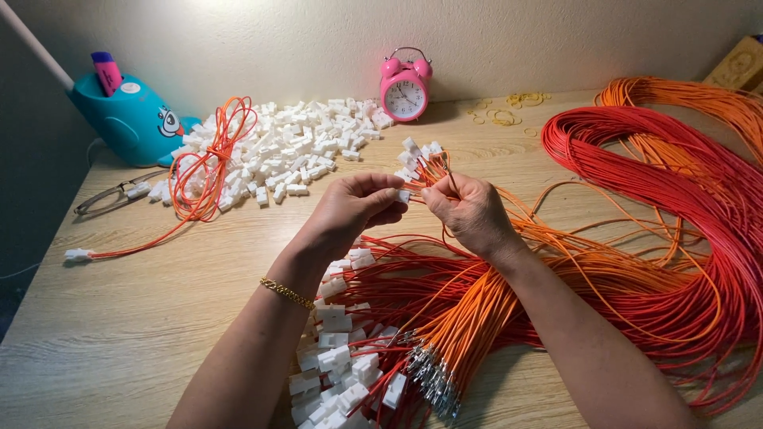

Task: The person inserts the stripped ends of red and orange wires into white plastic connectors. They repeatedly pick up a connector and a wire, push the wire into the connector, and place the assembled unit on the table. The task continues throughout the video with a steady rhythm.

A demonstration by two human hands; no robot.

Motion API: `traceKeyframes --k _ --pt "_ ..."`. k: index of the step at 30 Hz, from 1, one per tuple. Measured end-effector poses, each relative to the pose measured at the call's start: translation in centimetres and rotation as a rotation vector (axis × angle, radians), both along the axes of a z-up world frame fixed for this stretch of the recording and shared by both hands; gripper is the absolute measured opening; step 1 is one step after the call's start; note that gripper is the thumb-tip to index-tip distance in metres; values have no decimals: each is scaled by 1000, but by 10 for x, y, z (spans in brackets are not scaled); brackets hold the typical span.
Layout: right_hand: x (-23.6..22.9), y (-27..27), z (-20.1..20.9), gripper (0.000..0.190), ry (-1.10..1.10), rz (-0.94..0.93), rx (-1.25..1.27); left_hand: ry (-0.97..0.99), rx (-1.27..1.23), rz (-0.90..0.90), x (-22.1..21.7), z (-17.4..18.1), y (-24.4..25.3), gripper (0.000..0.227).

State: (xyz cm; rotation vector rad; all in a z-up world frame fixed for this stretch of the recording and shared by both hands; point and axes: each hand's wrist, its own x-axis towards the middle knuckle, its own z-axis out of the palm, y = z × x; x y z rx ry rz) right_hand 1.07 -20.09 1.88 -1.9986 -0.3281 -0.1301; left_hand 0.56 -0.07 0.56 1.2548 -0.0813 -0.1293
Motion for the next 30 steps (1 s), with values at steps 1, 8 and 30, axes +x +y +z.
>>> traceKeyframes --k 1,8,30 --pt "1 0 0 11 -4 0 1 -4 1 0 -1 1 0 26" --pt "1 0 3 12 13 -8 -46 22 -34 -11 -3 2 1 27" --pt "1 4 7 10 -21 -19 -100 -2 16 25 -5 2 -5 25"
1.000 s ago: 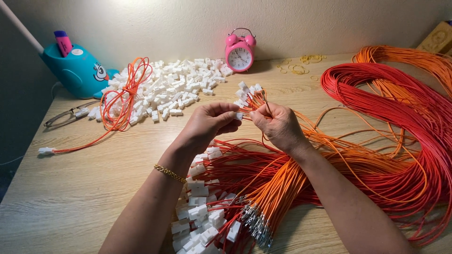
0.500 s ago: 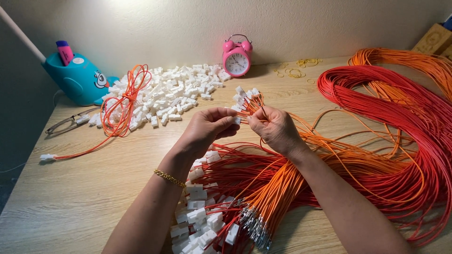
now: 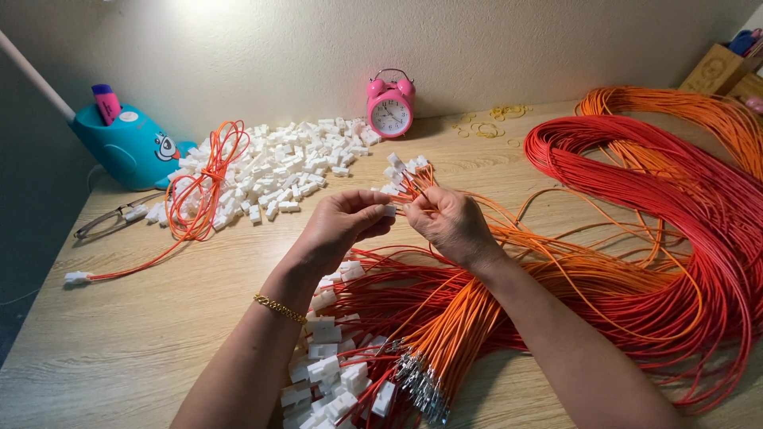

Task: The person inserts the stripped ends of red and orange wires into white plastic connectors. They repeatedly pick up a connector and a wire, push the wire into the connector, and place the assembled unit on the table. The task continues throughout the video with a steady rhythm.

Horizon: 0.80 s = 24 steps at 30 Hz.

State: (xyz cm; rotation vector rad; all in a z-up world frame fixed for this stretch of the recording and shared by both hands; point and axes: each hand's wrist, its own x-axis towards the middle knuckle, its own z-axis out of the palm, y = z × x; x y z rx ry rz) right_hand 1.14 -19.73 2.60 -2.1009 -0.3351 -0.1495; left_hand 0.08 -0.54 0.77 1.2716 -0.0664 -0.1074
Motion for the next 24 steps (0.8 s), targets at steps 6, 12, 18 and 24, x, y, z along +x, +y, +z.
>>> traceKeyframes --k 6,12,18,24 --pt "-12 1 5 8 26 37 102 -19 35 -11 -2 5 2 25" --pt "-6 -3 -3 11 47 141 155 -49 69 -20 -5 15 4 24" --pt "-12 3 1 11 40 105 164 -58 50 -47 3 4 6 24" --pt "-19 7 8 13 -30 143 78 -22 93 -66 -3 6 0 24"
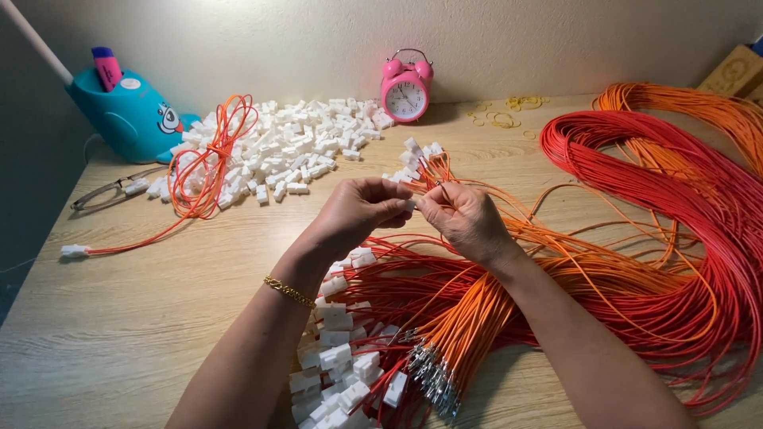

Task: The person inserts the stripped ends of red and orange wires into white plastic connectors. They repeatedly pick up a connector and a wire, push the wire into the connector, and place the assembled unit on the table. The task continues throughout the video with a steady rhythm.

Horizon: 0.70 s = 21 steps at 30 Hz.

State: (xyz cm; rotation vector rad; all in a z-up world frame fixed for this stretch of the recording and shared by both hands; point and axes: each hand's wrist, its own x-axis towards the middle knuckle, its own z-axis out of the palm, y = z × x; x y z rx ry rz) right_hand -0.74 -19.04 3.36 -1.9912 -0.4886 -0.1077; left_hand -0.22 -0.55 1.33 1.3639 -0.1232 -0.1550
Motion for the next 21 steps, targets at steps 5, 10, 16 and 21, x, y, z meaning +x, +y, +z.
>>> traceKeyframes --k 5,10,16,21 --pt "-1 0 -1 12 20 -8 7 4 -9 9 -4 2 0 24" --pt "4 -13 -3 15 -63 -49 1 -59 83 35 -9 18 10 36" --pt "15 -21 -9 19 -571 -172 -144 -194 686 78 -26 52 43 35" --pt "-7 -1 -4 16 -296 -72 -254 -220 1165 -96 -18 39 42 32"
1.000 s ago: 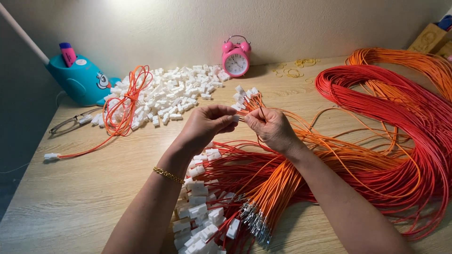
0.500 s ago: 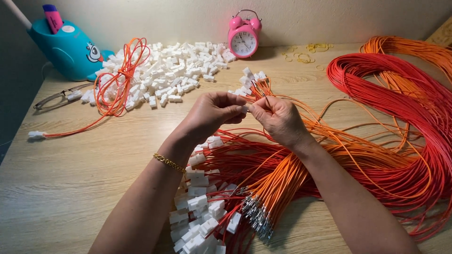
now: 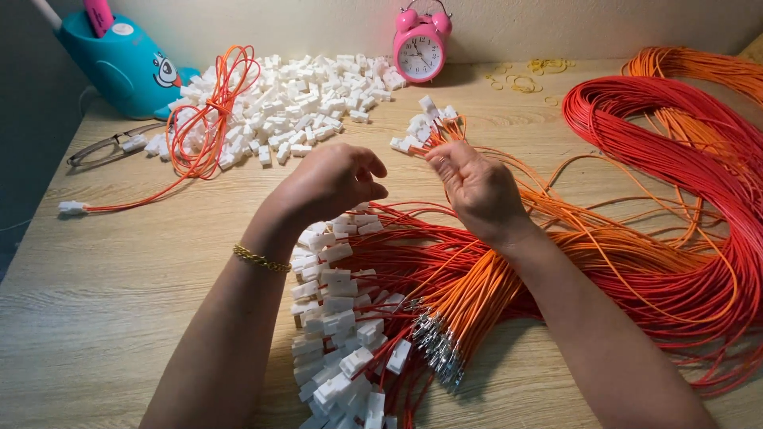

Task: The person inserts the stripped ends of red and orange wires into white plastic connectors. They repeatedly pick up a connector and a wire, push the wire into the connector, and place the assembled unit on the table. The task continues throughout the video with a steady rhythm.

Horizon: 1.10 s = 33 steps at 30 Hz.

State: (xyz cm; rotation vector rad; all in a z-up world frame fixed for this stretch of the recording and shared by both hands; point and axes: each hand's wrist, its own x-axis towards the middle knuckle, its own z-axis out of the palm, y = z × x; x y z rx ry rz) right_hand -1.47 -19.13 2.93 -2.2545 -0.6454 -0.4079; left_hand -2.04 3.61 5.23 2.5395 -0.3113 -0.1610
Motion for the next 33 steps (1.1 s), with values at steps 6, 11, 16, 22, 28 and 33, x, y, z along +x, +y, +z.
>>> traceKeyframes --k 6,11,16,22,28,33 --pt "-3 3 -8 16 126 193 -292 -31 112 -6 21 -35 3 20" --pt "-3 10 -12 20 135 95 -531 20 149 -14 15 -30 5 23" --pt "5 4 -13 13 145 19 -503 90 150 -25 3 -17 0 27" --pt "12 -7 -9 14 195 -52 -273 47 -22 14 12 -16 7 29" --pt "15 -15 2 65 268 -78 -125 33 -527 99 4 -6 3 24" --pt "9 -12 1 43 331 66 -19 -19 -718 80 2 -3 -8 25"
